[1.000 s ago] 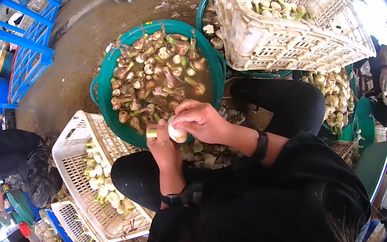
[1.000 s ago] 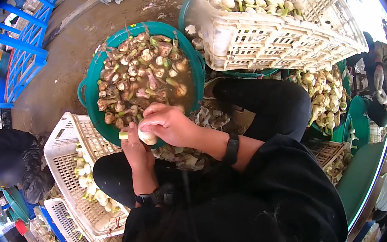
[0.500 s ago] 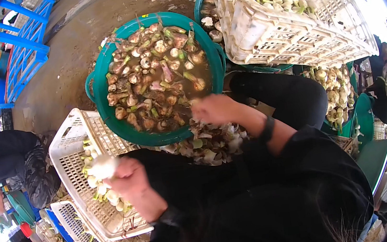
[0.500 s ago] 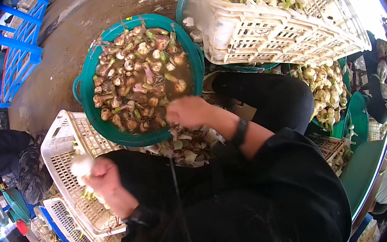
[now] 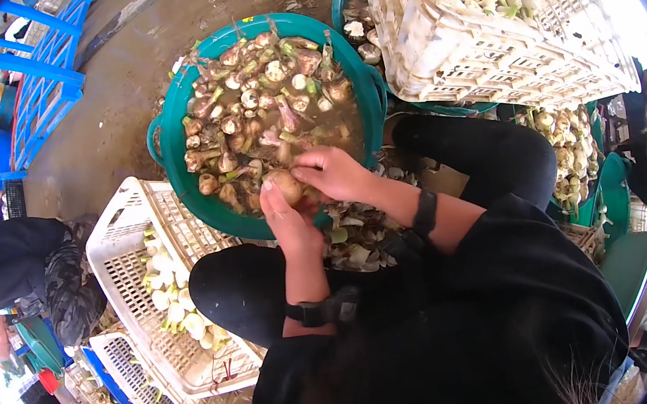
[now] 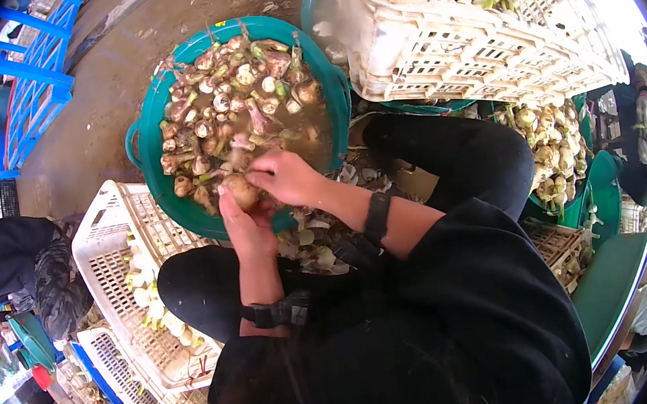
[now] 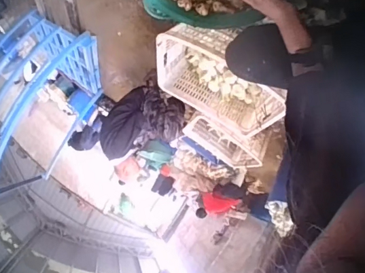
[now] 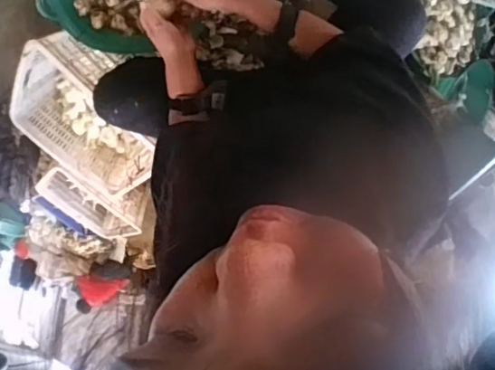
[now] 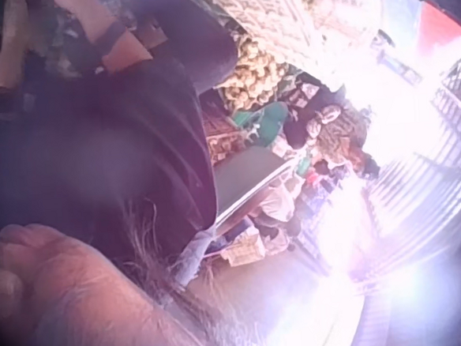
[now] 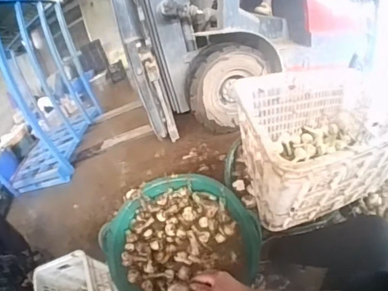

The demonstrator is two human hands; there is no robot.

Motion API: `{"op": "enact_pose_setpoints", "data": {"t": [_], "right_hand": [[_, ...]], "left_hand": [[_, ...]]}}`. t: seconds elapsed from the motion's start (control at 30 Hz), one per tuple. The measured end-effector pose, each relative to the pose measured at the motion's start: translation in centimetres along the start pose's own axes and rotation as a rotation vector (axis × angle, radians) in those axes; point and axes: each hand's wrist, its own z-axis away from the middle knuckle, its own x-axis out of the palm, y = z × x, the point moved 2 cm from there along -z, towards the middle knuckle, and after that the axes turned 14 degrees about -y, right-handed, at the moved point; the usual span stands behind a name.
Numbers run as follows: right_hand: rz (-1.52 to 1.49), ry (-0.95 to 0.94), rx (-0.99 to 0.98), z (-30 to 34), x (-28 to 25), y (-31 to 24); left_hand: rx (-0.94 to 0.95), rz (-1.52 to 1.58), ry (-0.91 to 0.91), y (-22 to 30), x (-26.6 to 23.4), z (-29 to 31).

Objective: The person peels garlic bulbs by hand, pulling them from a green basin of water, stripping away the outer layers, and placing the cleaned garlic into a white plastic crate.

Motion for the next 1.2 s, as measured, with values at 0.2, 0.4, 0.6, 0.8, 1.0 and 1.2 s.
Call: {"op": "enact_pose_setpoints", "data": {"t": [0.2,0.4,0.6,0.8,1.0,1.2], "right_hand": [[1.191,-0.158,-0.196,3.7,0.7,-1.8],[0.41,-0.074,0.092,2.1,-0.9,0.6],[-0.198,-0.177,0.146,3.8,-1.6,0.2],[0.601,0.028,-0.024,3.7,-2.3,0.2],[-0.572,-0.193,0.212,4.1,-2.4,0.1],[-0.174,-0.189,-0.265,7.4,-2.9,0.0]], "left_hand": [[-0.118,-0.493,0.087,1.6,-0.3,0.3],[-0.259,-0.048,-0.021,1.2,-0.5,-0.1],[-0.252,-0.142,-0.417,3.0,0.0,0.2],[-0.139,-0.967,-0.695,3.8,1.5,0.8],[0.519,-1.591,-0.695,3.5,2.1,2.5],[0.019,0.145,-0.232,1.2,-0.1,0.5]]}}
